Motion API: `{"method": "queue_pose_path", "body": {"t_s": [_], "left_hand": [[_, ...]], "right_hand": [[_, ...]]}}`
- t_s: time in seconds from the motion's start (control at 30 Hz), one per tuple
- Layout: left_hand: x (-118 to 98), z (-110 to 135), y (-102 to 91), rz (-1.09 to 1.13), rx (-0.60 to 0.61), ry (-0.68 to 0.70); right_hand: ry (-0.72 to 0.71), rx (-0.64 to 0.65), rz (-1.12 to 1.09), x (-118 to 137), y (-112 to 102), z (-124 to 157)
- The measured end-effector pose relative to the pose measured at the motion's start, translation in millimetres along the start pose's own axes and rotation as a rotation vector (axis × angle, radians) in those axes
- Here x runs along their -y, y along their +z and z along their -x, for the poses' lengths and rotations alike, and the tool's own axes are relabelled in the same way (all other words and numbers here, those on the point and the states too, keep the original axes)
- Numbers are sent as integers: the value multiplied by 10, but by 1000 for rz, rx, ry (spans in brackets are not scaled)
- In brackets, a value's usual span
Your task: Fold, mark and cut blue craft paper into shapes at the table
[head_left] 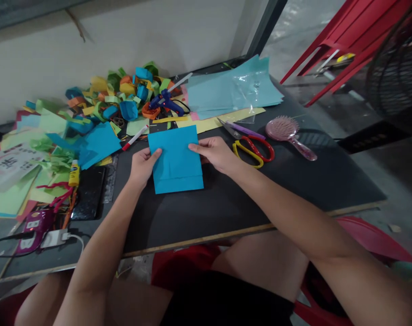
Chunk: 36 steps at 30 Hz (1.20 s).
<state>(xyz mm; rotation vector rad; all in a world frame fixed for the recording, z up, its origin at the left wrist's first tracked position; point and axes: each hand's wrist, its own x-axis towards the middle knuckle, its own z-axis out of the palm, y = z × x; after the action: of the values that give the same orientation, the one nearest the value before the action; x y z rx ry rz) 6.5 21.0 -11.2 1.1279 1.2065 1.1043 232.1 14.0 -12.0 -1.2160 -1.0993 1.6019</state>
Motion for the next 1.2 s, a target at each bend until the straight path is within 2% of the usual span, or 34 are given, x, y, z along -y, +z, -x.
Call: {"method": "queue_pose_path", "body": {"t_s": [0.1,0.27,0.33,0.4,0.53,0.63,0.8,0.93,1.0,1.07,1.2], "left_hand": [[52,5,25,16,-80,68],[50,-49,-27,108,-148,121],[13,-46,-44,129,-176,97],[-26,-19,-43,107,-150,21],[-50,55,15,-15,-45,-83],[-29,74,60,-38,-36,-81],[-34,55,53,-40,-39,-41],[-72,54,4,-65,-18,-42],[-101,52,-39,-59,56,-73],[-137,47,-90,-75,195,-149],[-204,45,-142,-245,487,-256]], "right_hand": [[63,71,68,-36,1,-1],[73,139,169,-41,61,43],[109,225,189,-21,94,61],[108,252,147,-7,118,65],[-57,98,35,-36,107,28],[-131,18,146,-63,68,7],[-195,3,285,-35,46,34],[-190,19,291,-64,35,23],[-185,33,270,-91,29,15],[-174,59,271,-97,33,21],[-130,216,395,-42,72,65]]}}
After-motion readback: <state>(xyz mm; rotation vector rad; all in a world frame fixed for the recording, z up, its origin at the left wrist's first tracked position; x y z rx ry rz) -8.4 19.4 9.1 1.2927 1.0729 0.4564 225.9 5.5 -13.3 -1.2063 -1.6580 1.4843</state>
